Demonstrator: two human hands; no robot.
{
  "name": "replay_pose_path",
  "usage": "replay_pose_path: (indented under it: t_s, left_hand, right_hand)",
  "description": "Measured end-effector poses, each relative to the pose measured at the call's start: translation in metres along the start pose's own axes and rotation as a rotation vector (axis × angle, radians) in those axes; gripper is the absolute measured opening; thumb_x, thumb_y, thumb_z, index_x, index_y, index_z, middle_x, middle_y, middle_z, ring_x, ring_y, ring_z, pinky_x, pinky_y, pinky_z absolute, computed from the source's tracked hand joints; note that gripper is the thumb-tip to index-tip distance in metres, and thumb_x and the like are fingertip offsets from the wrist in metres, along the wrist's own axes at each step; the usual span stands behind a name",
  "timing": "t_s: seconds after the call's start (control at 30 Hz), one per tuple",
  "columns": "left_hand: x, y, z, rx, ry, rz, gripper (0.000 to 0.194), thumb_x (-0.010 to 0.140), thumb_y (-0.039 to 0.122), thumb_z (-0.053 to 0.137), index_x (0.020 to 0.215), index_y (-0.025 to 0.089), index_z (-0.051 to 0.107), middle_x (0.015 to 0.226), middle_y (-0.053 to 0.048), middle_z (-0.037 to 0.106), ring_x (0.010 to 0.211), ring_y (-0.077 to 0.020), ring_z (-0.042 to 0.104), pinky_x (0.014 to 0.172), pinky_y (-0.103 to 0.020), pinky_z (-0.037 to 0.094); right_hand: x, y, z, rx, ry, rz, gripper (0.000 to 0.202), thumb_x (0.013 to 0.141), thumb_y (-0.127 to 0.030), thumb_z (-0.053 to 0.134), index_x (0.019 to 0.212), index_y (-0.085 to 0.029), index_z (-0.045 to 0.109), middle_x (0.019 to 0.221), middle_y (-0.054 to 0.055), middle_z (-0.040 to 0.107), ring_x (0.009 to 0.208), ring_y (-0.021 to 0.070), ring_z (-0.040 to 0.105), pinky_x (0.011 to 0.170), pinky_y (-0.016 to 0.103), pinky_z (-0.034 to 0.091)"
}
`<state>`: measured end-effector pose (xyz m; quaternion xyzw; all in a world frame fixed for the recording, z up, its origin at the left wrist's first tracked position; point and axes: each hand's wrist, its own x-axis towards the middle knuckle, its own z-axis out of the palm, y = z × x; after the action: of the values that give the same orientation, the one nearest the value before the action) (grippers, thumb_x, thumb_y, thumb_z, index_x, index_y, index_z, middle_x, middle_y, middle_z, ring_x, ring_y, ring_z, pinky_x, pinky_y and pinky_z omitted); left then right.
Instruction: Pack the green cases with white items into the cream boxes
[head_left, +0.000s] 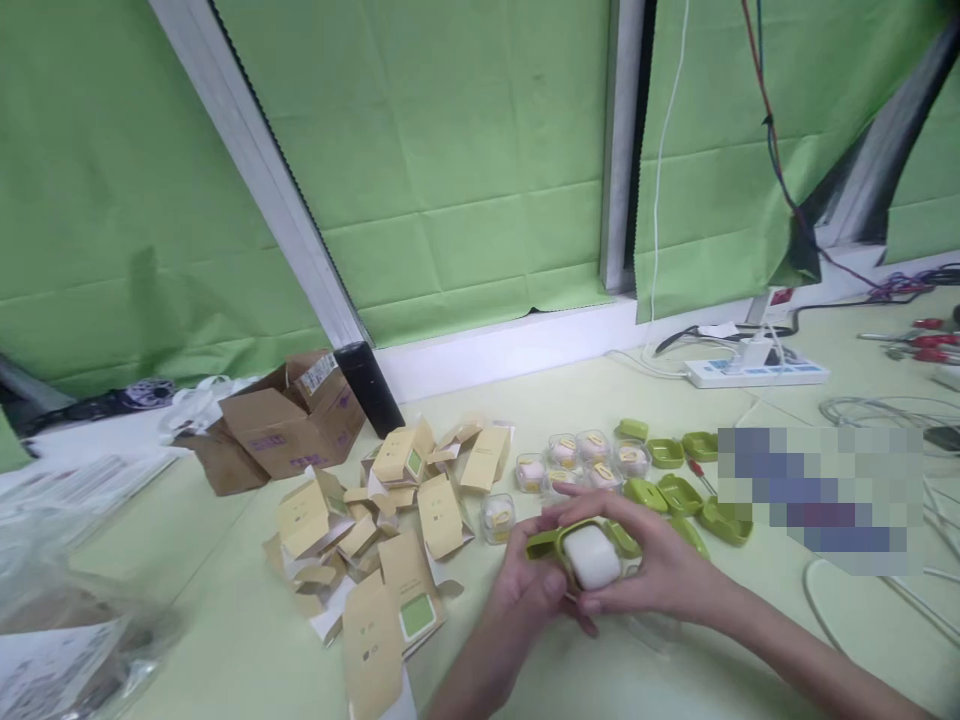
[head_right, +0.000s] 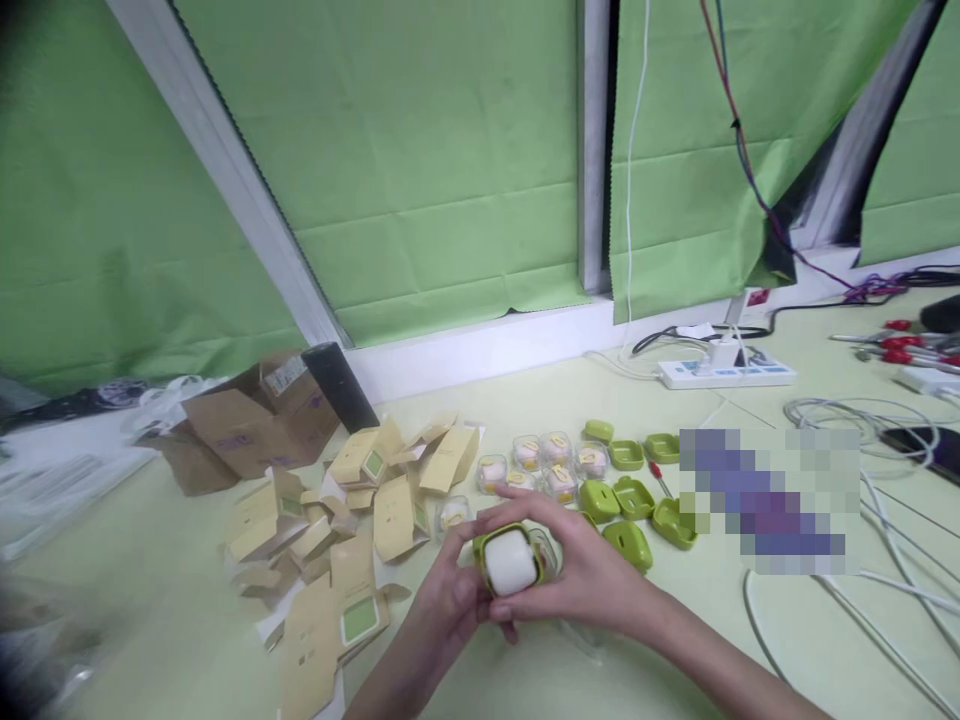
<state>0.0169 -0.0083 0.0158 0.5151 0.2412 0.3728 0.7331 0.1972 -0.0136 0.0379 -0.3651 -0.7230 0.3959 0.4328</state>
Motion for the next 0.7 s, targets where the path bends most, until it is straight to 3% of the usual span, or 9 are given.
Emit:
replay_pose_path:
  t_s: [0.1,0.17,0.23,0.33,0.4,0.5,0.6,0.7]
  left_hand:
    - [-0.004,0.006,0.004,0.504,0.043,0.132,0.053,0.07,0.036,0.069,0.115,0.024,0.045,0.104,-0.008,0.06,0.093,-0.0228,0.056,0.084,-0.04,0.043]
    - [-0.006,0.01,0.002,0.888,0.068,0.248,0.045,0.068,0.027,0.07,0.109,0.024,0.052,0.109,-0.008,0.058,0.105,-0.0252,0.049,0.093,-0.043,0.037]
    - [-0.005,0.013,-0.002,1.139,0.051,0.346,0.034,0.071,0.026,0.066,0.103,0.023,0.055,0.107,-0.007,0.059,0.106,-0.0253,0.047,0.093,-0.043,0.037]
    - [-0.003,0.015,-0.009,1.315,0.089,0.438,0.023,0.08,0.026,0.057,0.103,0.022,0.055,0.104,-0.007,0.06,0.104,-0.0227,0.048,0.091,-0.041,0.039]
    - [-0.002,0.013,-0.011,1.374,0.122,0.467,0.022,0.082,0.026,0.054,0.104,0.021,0.054,0.103,-0.007,0.061,0.103,-0.0214,0.049,0.09,-0.039,0.039]
    - [-0.004,0.006,-0.004,1.494,0.122,0.518,0.027,0.079,0.028,0.057,0.105,0.022,0.055,0.108,-0.008,0.059,0.106,-0.023,0.047,0.091,-0.04,0.038]
    - [-0.007,-0.004,0.006,1.683,0.096,0.637,0.037,0.075,0.04,0.06,0.107,0.022,0.056,0.119,-0.009,0.055,0.112,-0.026,0.044,0.098,-0.045,0.029]
    - [-0.011,-0.012,0.011,1.767,0.035,0.724,0.05,0.074,0.058,0.053,0.106,0.019,0.056,0.121,-0.008,0.055,0.11,-0.0246,0.045,0.098,-0.04,0.028]
  right_hand:
    - [-0.012,-0.007,-0.019,0.146,0.171,0.066,0.037,0.072,-0.032,0.071,0.101,-0.027,0.05,0.128,0.008,0.052,0.115,0.0261,0.052,0.089,0.04,0.048]
    - [-0.024,-0.008,-0.032,0.02,0.207,0.137,0.04,0.071,-0.034,0.071,0.105,-0.027,0.052,0.125,0.007,0.054,0.115,0.0269,0.052,0.088,0.038,0.048]
    - [-0.037,-0.006,-0.043,-0.186,0.164,0.219,0.05,0.068,-0.037,0.073,0.113,-0.029,0.052,0.123,0.006,0.056,0.115,0.0282,0.05,0.089,0.037,0.047]
    - [-0.054,0.001,-0.045,-0.413,0.122,0.308,0.056,0.069,-0.043,0.07,0.119,-0.03,0.049,0.12,0.006,0.058,0.103,0.0274,0.058,0.076,0.035,0.052]
    - [-0.061,0.005,-0.036,-0.549,0.15,0.322,0.047,0.072,-0.046,0.066,0.113,-0.028,0.052,0.111,0.006,0.062,0.091,0.0258,0.062,0.068,0.033,0.052]
    - [-0.064,0.007,-0.013,-0.744,0.218,0.272,0.036,0.075,-0.044,0.061,0.105,-0.026,0.056,0.102,0.006,0.065,0.086,0.025,0.062,0.069,0.034,0.051]
    - [-0.061,0.01,0.004,-0.867,0.212,0.278,0.032,0.075,-0.038,0.06,0.104,-0.025,0.055,0.1,0.006,0.065,0.086,0.0269,0.062,0.064,0.036,0.051]
    - [-0.061,0.012,0.005,-0.805,0.119,0.279,0.033,0.075,-0.031,0.06,0.107,-0.025,0.054,0.1,0.005,0.063,0.087,0.0255,0.061,0.067,0.036,0.051]
